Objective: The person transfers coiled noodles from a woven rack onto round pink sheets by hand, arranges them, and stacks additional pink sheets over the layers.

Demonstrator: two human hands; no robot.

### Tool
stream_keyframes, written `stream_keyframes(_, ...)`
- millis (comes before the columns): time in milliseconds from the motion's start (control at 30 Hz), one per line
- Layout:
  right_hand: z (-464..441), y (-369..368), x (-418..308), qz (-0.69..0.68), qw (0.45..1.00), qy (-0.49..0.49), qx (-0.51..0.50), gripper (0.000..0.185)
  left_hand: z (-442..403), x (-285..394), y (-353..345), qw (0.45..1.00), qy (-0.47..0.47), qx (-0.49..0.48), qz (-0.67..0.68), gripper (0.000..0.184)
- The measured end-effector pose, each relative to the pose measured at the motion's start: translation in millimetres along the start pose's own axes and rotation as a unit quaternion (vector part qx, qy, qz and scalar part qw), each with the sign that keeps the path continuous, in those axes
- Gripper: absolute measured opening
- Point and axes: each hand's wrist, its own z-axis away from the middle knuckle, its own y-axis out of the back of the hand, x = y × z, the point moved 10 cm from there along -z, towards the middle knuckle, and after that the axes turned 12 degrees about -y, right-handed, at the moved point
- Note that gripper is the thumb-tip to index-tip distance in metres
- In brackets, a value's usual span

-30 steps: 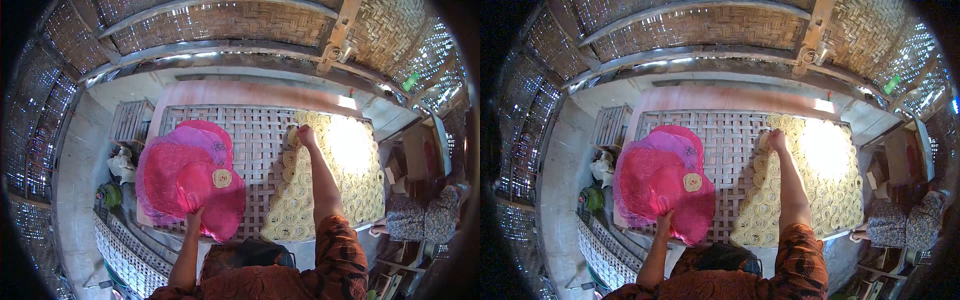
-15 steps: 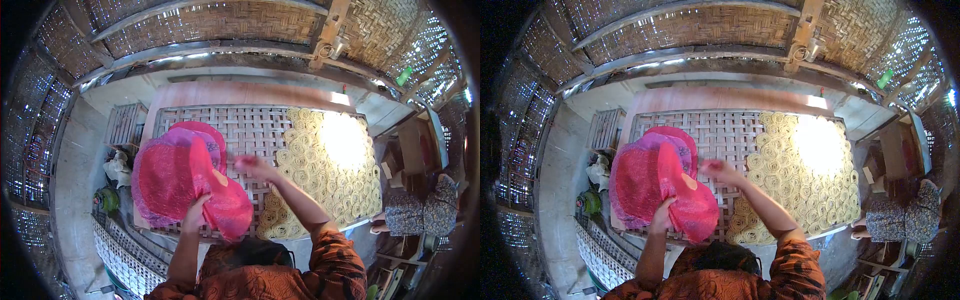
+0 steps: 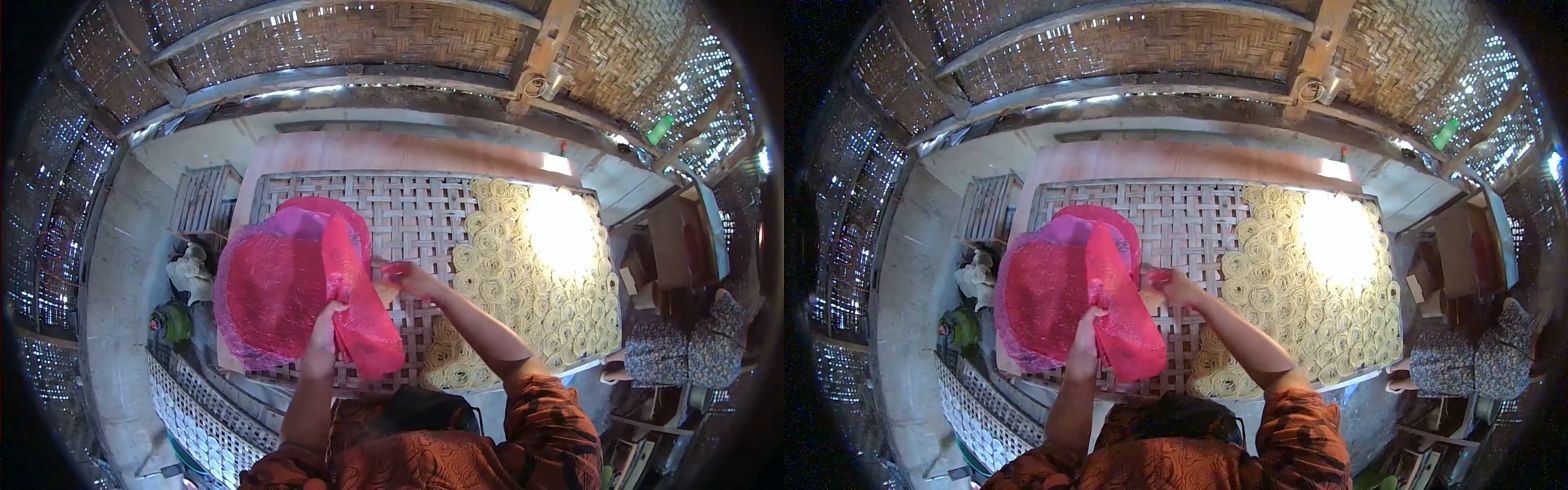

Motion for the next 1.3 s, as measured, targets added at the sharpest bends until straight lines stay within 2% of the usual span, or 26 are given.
stream_keyframes(67, -23.1, 3.8, 14.9, 0.07, 0.994, 0.037, 0.074, 0.039, -7.5, -1.4, 3.1, 0.997, 0.011, -0.015, -0.07, 0.037)
stream_keyframes(100, -29.4, 5.4, 19.9, -0.01, 0.994, 0.07, 0.089, 0.035, -9.6, -0.3, 10.6, 0.997, 0.011, -0.012, -0.069, 0.037)
stream_keyframes(133, -22.4, 0.2, 13.6, -0.011, 0.994, 0.067, 0.086, 0.035, -9.7, 0.5, 19.9, 0.999, 0.021, -0.023, -0.037, 0.038)
stream_keyframes(200, 6.4, -7.3, -22.6, 0.085, 0.982, 0.101, 0.138, 0.03, -2.2, 13.3, 32.3, 0.999, 0.033, -0.034, -0.006, 0.039)
stream_keyframes(267, -5.9, 4.5, -3.2, 0.049, 0.987, 0.074, 0.131, 0.03, 11.3, 47.7, 38.7, 1.0, -0.019, -0.018, -0.014, 0.034)
stream_keyframes(333, -4.5, 24.3, 6.2, 0.014, 0.991, 0.048, 0.125, 0.03, 8.4, 78.9, 86.6, 0.997, -0.068, 0.002, -0.03, 0.038)
stream_keyframes(400, 24.5, 63.8, -26.0, 0.101, 0.969, 0.097, 0.202, 0.033, 6.4, 121.4, 151.3, 0.956, -0.17, 0.146, -0.188, 0.045)
stream_keyframes(433, 23.7, 95.6, -23.3, 0.078, 0.962, 0.119, 0.232, 0.031, 4.4, 128.7, 162.7, 0.956, -0.171, 0.148, -0.185, 0.045)
stream_keyframes(500, 17.1, 163.9, -7.9, 0.05, 0.944, 0.137, 0.297, 0.027, 4.0, 162.7, 164.8, 0.905, -0.276, 0.097, -0.31, 0.055)
stream_keyframes(533, 22.3, 190.7, -5.9, 0.044, 0.933, 0.133, 0.332, 0.025, -0.4, 166.6, 182.8, 0.906, -0.275, 0.097, -0.308, 0.055)
stream_keyframes(600, 36.6, 217.4, -6.3, -0.077, 0.941, 0.074, 0.322, 0.022, -1.0, 180.8, 220.8, 0.86, -0.314, 0.152, -0.372, 0.06)
stream_keyframes(667, 44.4, 237.9, -5.1, -0.174, 0.919, 0.09, 0.343, 0.023, 7.9, 180.5, 228.6, 0.863, -0.311, 0.179, -0.356, 0.06)
stream_keyframes(733, 42.9, 255.1, 1.4, -0.153, 0.916, 0.08, 0.362, 0.023, 12.8, 173.6, 246.6, 0.865, -0.305, 0.205, -0.34, 0.061)
stream_keyframes(800, 48.2, 268.5, 8.3, -0.086, 0.904, 0.034, 0.417, 0.025, 3.6, 170.0, 267.8, 0.851, -0.347, 0.186, -0.347, 0.06)
stream_keyframes(867, 48.9, 273.6, 19.4, -0.105, 0.9, 0.03, 0.422, 0.022, 4.8, 171.8, 274.3, 0.844, -0.342, 0.201, -0.361, 0.059)
stream_keyframes(900, 55.4, 275.3, 9.6, 0.009, 0.886, 0.053, 0.46, 0.02, 7.5, 174.2, 279.6, 0.835, -0.337, 0.218, -0.376, 0.059)
stream_keyframes(933, 56.5, 271.7, 1.7, 0.122, 0.86, 0.076, 0.49, 0.019, 6.5, 176.9, 284.0, 0.834, -0.339, 0.221, -0.376, 0.059)
stream_keyframes(967, 60.0, 256.8, -5.9, 0.124, 0.863, 0.079, 0.484, 0.019, 4.1, 183.0, 289.7, 0.822, -0.36, 0.227, -0.378, 0.06)
stream_keyframes(1000, 74.0, 229.9, -32.2, 0.275, 0.799, 0.133, 0.518, 0.017, 3.8, 189.6, 297.0, 0.808, -0.382, 0.236, -0.381, 0.061)
stream_keyframes(1033, 86.5, 191.5, -54.3, 0.416, 0.71, 0.185, 0.537, 0.016, -0.9, 192.8, 311.9, 0.805, -0.384, 0.246, -0.381, 0.061)
stream_keyframes(1067, 88.8, 167.6, -58.3, 0.417, 0.713, 0.191, 0.53, 0.016, -13.2, 192.5, 327.7, 0.783, -0.353, 0.252, -0.446, 0.064)
stream_keyframes(1100, 87.0, 145.2, -56.2, 0.372, 0.756, 0.192, 0.504, 0.016, -24.3, 188.2, 344.4, 0.757, -0.32, 0.257, -0.508, 0.066)
stream_keyframes(1133, 85.4, 124.5, -50.5, 0.324, 0.795, 0.19, 0.477, 0.017, -36.2, 182.0, 364.2, 0.754, -0.322, 0.265, -0.508, 0.066)
stream_keyframes(1200, 80.9, 76.6, -42.6, 0.355, 0.81, 0.21, 0.417, 0.015, -54.6, 184.1, 381.2, 0.596, -0.275, 0.27, -0.705, 0.072)
stream_keyframes(1233, 85.5, 57.0, -39.4, 0.346, 0.822, 0.193, 0.409, 0.015, -44.4, 193.0, 362.8, 0.593, -0.279, 0.277, -0.703, 0.072)
stream_keyframes(1300, 93.3, 27.7, -26.5, 0.34, 0.833, 0.18, 0.398, 0.014, -18.6, 195.6, 310.4, 0.572, -0.127, 0.334, -0.738, 0.078)
